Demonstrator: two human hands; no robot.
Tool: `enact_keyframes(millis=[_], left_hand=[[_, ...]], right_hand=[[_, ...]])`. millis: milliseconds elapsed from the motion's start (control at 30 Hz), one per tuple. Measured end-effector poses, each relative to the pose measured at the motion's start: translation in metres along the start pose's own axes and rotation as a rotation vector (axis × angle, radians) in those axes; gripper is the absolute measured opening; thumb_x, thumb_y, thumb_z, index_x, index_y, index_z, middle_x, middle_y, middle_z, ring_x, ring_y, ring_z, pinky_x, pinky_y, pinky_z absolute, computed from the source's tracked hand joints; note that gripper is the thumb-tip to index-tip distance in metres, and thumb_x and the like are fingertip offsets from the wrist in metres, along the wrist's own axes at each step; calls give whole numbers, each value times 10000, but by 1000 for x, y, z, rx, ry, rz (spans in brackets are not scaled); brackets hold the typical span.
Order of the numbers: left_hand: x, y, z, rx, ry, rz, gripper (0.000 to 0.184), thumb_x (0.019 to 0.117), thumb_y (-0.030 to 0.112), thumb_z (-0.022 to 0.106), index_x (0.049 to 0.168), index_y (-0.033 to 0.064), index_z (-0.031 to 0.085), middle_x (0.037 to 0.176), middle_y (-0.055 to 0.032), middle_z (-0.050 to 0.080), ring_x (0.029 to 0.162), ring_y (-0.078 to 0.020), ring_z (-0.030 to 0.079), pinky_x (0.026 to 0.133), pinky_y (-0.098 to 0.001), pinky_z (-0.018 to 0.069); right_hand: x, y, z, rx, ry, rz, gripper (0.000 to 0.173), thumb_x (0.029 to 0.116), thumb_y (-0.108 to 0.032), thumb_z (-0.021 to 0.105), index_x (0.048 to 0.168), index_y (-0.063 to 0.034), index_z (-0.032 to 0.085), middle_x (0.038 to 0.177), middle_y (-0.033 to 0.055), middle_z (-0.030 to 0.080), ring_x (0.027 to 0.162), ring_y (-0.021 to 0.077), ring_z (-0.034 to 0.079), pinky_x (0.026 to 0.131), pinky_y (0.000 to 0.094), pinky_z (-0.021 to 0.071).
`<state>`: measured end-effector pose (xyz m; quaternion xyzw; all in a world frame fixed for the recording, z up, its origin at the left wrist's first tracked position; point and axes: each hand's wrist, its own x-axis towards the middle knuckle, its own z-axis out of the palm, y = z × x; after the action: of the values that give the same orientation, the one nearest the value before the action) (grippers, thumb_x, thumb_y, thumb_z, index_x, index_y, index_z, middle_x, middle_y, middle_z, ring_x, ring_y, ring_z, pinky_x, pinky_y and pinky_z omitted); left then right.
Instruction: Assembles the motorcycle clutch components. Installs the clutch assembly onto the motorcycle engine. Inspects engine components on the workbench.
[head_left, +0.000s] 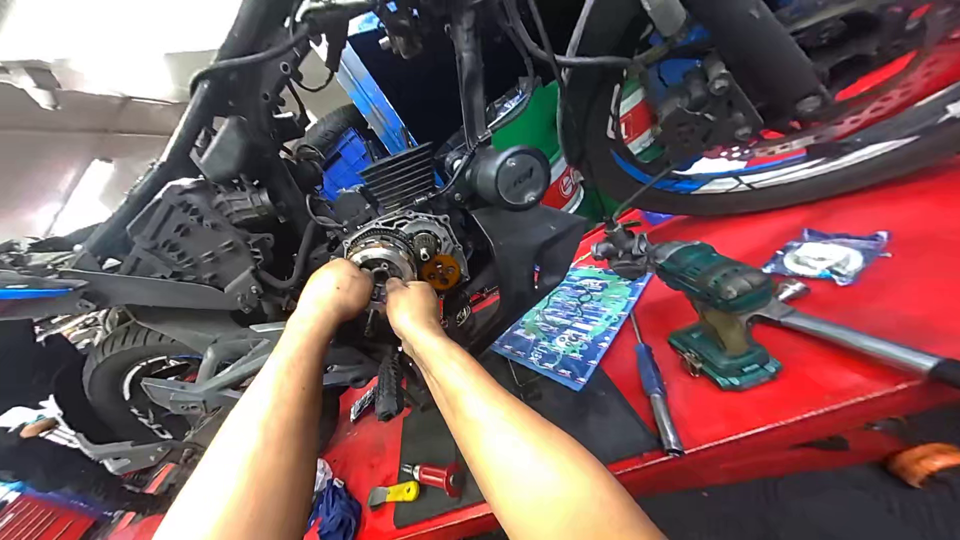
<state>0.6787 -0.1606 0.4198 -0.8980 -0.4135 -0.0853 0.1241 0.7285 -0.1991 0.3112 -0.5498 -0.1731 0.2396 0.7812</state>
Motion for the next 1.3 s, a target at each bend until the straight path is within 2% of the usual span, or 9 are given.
enact_keyframes(millis=[167, 300, 467, 633, 767, 867, 933, 1100, 1300], left_hand=[[-9, 0, 2, 15, 12, 16, 479, 1052, 391, 434, 814, 42, 660, 902, -208, 694, 909, -399, 690, 754, -657, 522], [-7, 0, 0, 55, 3, 24, 452, 1041, 398, 434, 861, 59, 673, 961, -204, 705, 969, -403, 692, 760, -659, 525], [-6, 1, -4, 147, 12, 95, 407, 1017, 374, 456, 860, 65, 668, 973, -190, 710, 978, -393, 690, 754, -644, 512], [-4, -5, 0, 128, 26, 128, 408, 1017, 371, 451, 839, 67, 658, 947, -193, 706, 942, -389, 697, 719, -643, 521], [-4, -5, 0, 99, 31, 127, 412, 1014, 369, 457, 836, 55, 655, 955, -206, 702, 950, -404, 694, 721, -650, 521], [-5, 5, -5, 168, 46, 137, 391, 998, 354, 489, 825, 49, 662, 951, -205, 707, 950, -412, 692, 719, -653, 511], [-2, 11, -9, 218, 38, 139, 371, 994, 350, 509, 835, 54, 667, 959, -202, 707, 951, -407, 692, 715, -649, 514], [4, 3, -2, 159, 21, 131, 435, 1043, 359, 438, 843, 41, 657, 967, -215, 698, 967, -420, 687, 746, -655, 522], [2, 6, -1, 120, 22, 87, 457, 1048, 361, 430, 831, 29, 655, 965, -227, 698, 976, -423, 687, 755, -659, 520]], right_hand=[[1, 4, 2, 48, 24, 23, 415, 1029, -401, 518, 830, -75, 681, 808, 104, 705, 766, 263, 688, 681, 520, 534], [4, 2, 4, 5, 52, 22, 420, 1032, -400, 512, 813, -80, 672, 765, 90, 692, 708, 242, 682, 643, 490, 539], [8, 3, 8, -21, 90, -8, 420, 1025, -382, 523, 785, -68, 664, 763, 108, 693, 713, 262, 682, 644, 508, 533], [11, 3, 8, -21, 100, 5, 428, 1030, -403, 512, 813, -67, 664, 760, 96, 703, 705, 246, 708, 666, 489, 576], [11, 3, 9, -105, 121, -23, 448, 1029, -411, 508, 765, -83, 662, 750, 95, 696, 717, 260, 692, 661, 521, 542], [6, 6, 17, 20, 108, 26, 423, 1056, -388, 490, 848, -66, 668, 793, 105, 692, 731, 250, 683, 666, 492, 547], [7, 7, 21, 65, 117, 43, 426, 1060, -398, 487, 853, -72, 668, 792, 99, 696, 719, 240, 682, 653, 478, 544], [10, 4, 20, 94, 97, 75, 421, 1050, -400, 500, 850, -72, 671, 815, 105, 695, 771, 253, 688, 692, 498, 546], [11, 3, 20, 1, 121, 86, 421, 1036, -405, 515, 818, -83, 675, 820, 112, 708, 795, 274, 700, 702, 530, 546]])
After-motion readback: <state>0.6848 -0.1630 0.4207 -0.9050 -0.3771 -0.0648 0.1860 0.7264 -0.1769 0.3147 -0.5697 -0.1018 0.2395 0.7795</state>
